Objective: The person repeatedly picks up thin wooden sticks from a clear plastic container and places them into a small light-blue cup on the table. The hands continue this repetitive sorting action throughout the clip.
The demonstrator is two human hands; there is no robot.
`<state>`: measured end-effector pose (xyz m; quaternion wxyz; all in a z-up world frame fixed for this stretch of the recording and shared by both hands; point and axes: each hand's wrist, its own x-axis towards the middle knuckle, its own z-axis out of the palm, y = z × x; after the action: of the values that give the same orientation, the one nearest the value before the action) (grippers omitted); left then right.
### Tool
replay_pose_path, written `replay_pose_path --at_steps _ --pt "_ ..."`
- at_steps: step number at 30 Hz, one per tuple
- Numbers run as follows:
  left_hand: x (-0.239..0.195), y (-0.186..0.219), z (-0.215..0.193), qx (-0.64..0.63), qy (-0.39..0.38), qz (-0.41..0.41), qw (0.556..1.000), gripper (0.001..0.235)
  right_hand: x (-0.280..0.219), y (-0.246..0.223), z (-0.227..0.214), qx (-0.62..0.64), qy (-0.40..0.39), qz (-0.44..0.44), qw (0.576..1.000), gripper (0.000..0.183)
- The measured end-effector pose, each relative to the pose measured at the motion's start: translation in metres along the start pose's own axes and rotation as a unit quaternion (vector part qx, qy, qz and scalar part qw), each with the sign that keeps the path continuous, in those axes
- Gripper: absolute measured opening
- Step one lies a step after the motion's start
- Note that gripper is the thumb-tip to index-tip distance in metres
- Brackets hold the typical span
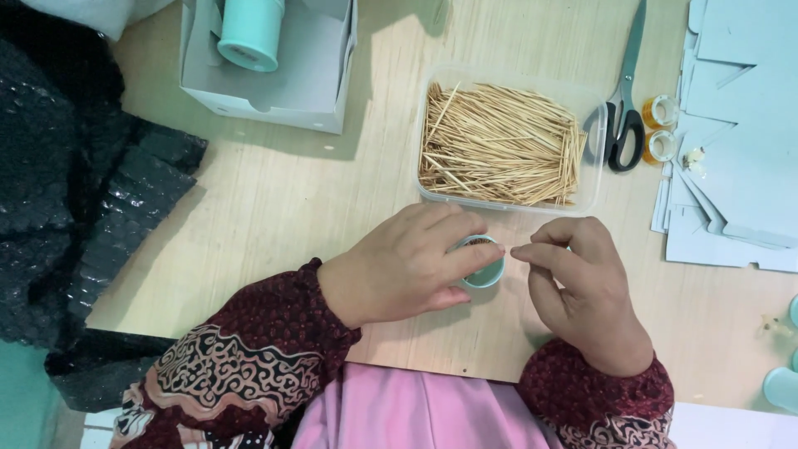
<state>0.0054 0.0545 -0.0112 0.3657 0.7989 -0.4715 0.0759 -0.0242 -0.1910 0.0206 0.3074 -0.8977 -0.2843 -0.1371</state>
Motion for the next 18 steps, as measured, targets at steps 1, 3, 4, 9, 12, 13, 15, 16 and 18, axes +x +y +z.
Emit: replay_pose_path --at_steps 1,3,4,9,12,13,15,16,18 --pt "-0.0007 0.0003 0.0003 0.000 0.000 -0.001 1.000 0.061 -0.0010 -0.0013 0.0002 0.001 0.000 0.000 1.000 0.027" --pt "-0.0007 -0.0005 0.0001 -0.002 -0.007 0.000 1.000 0.060 -0.0012 -0.0031 0.0000 -0.023 -0.005 0.011 1.000 0.031" --pt "-0.0007 -0.0009 0.0013 -0.002 -0.007 0.000 1.000 0.060 0.0003 -0.0036 0.0000 -0.023 -0.005 0.011 1.000 0.031" --pt "-0.0004 -0.0017 0.0042 -0.004 -0.008 -0.007 1.000 0.058 0.0050 -0.0065 0.0015 -0.032 -0.015 -0.001 0.999 0.030" --pt "-0.0028 -0.0045 0.0063 0.006 -0.008 -0.002 1.000 0.057 0.0036 -0.0053 0.0013 -0.044 -0.027 0.007 0.999 0.031" --pt "-0.0030 -0.0043 0.0062 0.006 -0.008 -0.002 1.000 0.057 0.0041 -0.0060 0.0011 -0.044 -0.026 0.007 0.999 0.031" --pt "-0.0027 -0.0042 0.0056 0.014 -0.006 -0.004 1.000 0.057 0.0060 -0.0072 0.0006 -0.039 -0.037 0.013 0.998 0.031" --pt "-0.0027 -0.0054 0.0068 0.015 -0.006 -0.003 1.000 0.057 0.0063 -0.0066 0.0010 -0.040 -0.036 0.013 0.998 0.031" --pt "-0.0031 -0.0073 0.0094 0.018 -0.003 -0.005 1.000 0.054 0.0065 -0.0059 0.0020 -0.034 -0.038 0.010 0.999 0.030"
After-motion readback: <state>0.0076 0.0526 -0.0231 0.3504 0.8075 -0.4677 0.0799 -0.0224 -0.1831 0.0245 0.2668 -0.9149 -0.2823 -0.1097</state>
